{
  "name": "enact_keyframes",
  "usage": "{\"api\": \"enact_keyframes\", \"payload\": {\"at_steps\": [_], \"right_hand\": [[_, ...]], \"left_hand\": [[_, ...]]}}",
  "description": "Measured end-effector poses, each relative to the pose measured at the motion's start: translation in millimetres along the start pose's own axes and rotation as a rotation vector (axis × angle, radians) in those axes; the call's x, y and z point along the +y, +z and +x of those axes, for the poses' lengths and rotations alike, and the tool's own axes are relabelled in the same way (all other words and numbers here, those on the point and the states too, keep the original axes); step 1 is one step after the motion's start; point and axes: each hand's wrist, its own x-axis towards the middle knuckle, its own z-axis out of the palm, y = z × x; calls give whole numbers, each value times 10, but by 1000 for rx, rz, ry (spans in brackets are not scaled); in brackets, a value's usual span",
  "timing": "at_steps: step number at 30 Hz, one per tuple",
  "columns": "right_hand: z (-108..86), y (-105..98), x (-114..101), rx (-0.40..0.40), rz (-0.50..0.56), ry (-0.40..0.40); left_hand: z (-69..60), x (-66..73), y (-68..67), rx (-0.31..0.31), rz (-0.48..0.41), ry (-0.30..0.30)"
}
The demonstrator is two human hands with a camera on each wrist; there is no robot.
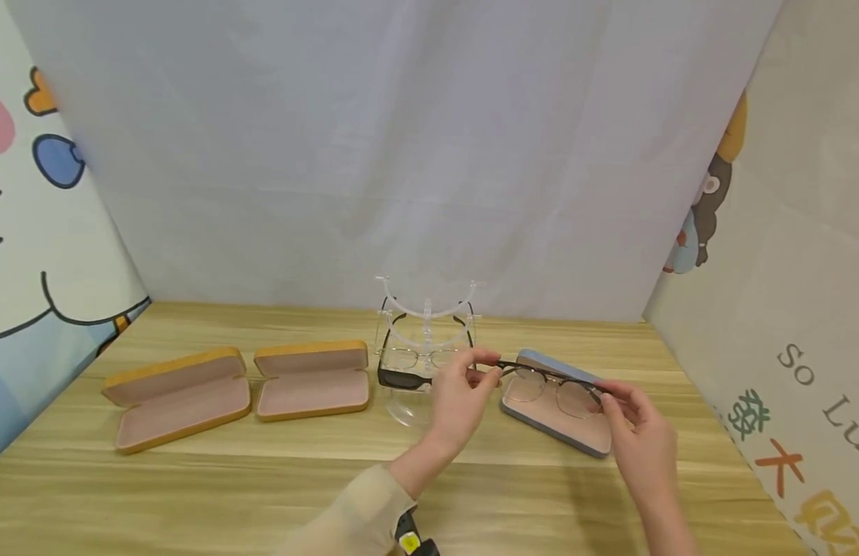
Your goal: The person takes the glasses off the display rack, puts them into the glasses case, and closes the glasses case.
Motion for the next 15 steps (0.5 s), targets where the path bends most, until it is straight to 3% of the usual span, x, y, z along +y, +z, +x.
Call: {"api": "enact_keyframes", "payload": {"at_steps": [3, 5, 15], "right_hand": [[-51, -27, -207, 0, -27, 32], [-59, -40, -205, 0, -26, 51], [43, -126, 385, -3, -133, 133]], "left_hand": [[-2, -15, 48, 0, 8, 7], [-5, -22, 75, -7, 8, 6], [-38, -91, 201, -50, 13, -29]]}}
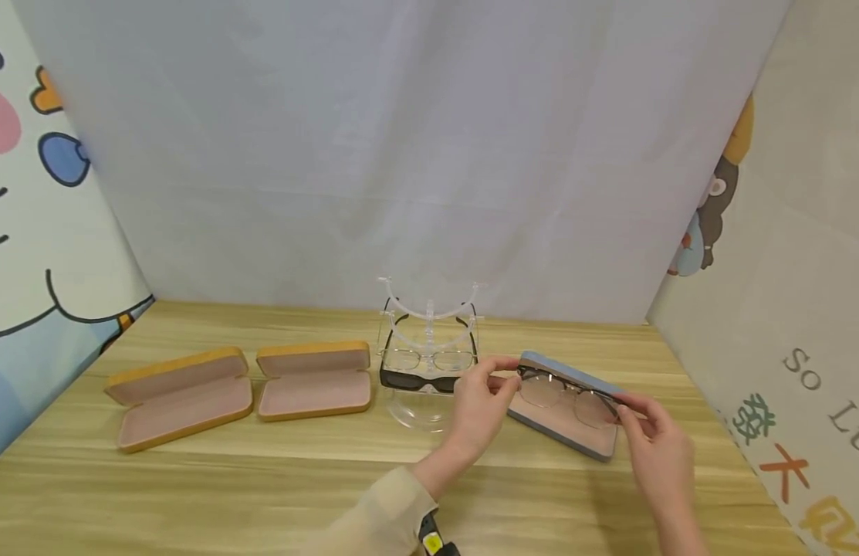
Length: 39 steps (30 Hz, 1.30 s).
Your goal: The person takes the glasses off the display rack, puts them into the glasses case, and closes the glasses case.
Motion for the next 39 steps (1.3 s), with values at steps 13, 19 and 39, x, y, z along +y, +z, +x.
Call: {"api": "enact_keyframes", "payload": {"at_steps": [13, 19, 39], "right_hand": [[-51, -64, -228, -10, -117, 39], [-85, -54, -326, -67, -208, 96], [-32, 49, -212, -115, -171, 150]], "left_hand": [[-47, -109, 194, -129, -23, -129], [-59, -189, 227, -158, -19, -171], [11, -321, 292, -198, 178, -227]]}}
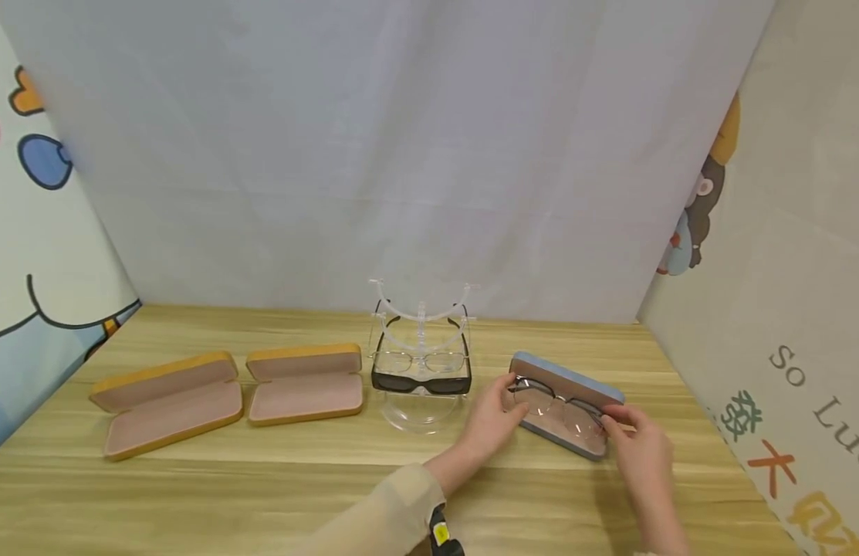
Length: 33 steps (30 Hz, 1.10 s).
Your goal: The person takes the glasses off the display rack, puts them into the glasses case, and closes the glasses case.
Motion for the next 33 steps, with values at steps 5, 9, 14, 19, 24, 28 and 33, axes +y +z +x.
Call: {"api": "enact_keyframes", "payload": {"at_steps": [5, 9, 14, 19, 24, 28, 33], "right_hand": [[31, 48, 12, -51, -7, 35], [25, 63, 6, -95, -4, 57], [24, 58, 12, -129, -30, 27], [60, 41, 10, -137, -77, -6], [88, 18, 28, -149, -111, -37], [86, 16, 58, -157, -131, -42], [95, 4, 79, -149, -158, -49]], "left_hand": [[23, -33, 10, 15, 52, -20], [31, -55, 14, 7, 55, -21], [37, -73, 29, 4, 64, -22], [48, -122, 46, 4, 94, -5], [64, -173, 55, -23, 96, 8], [66, -195, 52, -50, 130, 25], [67, -176, 54, -106, 203, 17]]}}
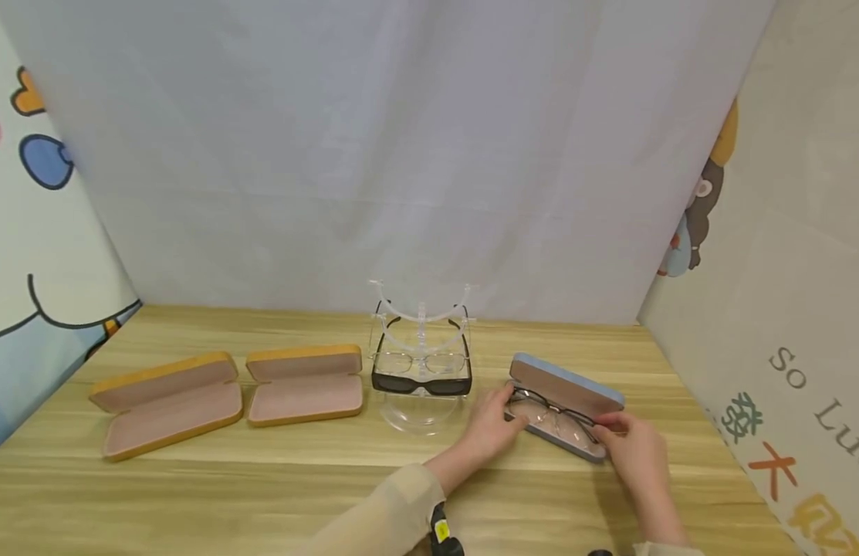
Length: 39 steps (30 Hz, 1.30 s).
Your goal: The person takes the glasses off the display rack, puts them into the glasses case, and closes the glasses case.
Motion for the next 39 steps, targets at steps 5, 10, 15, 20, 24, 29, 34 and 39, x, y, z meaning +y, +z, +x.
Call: {"api": "enact_keyframes", "payload": {"at_steps": [5, 10, 15, 20, 24, 29, 34, 39], "right_hand": [[-9, -30, -40, -21, -33, -17], [-30, -60, -94, -60, -78, -63], [-26, -77, -121, -81, -87, -62], [-35, -84, -112, -59, -46, 0], [-48, -90, -89, 9, 17, 123], [-54, -129, -56, 77, 59, 202], [78, -132, 105, -45, 359, 270], [223, -123, 276, -155, 606, 320]], "left_hand": [[-31, 8, 0, -31, 234, 81], [-76, 4, 8, -63, 380, 110], [-64, 36, -10, -51, 356, 83], [-70, 61, -10, -32, 319, 72], [-82, 70, -16, -30, 277, 68], [-49, 69, -34, -15, 146, 46], [34, 76, -64, 15, -53, -20], [91, 126, -105, 24, -187, -77]]}}
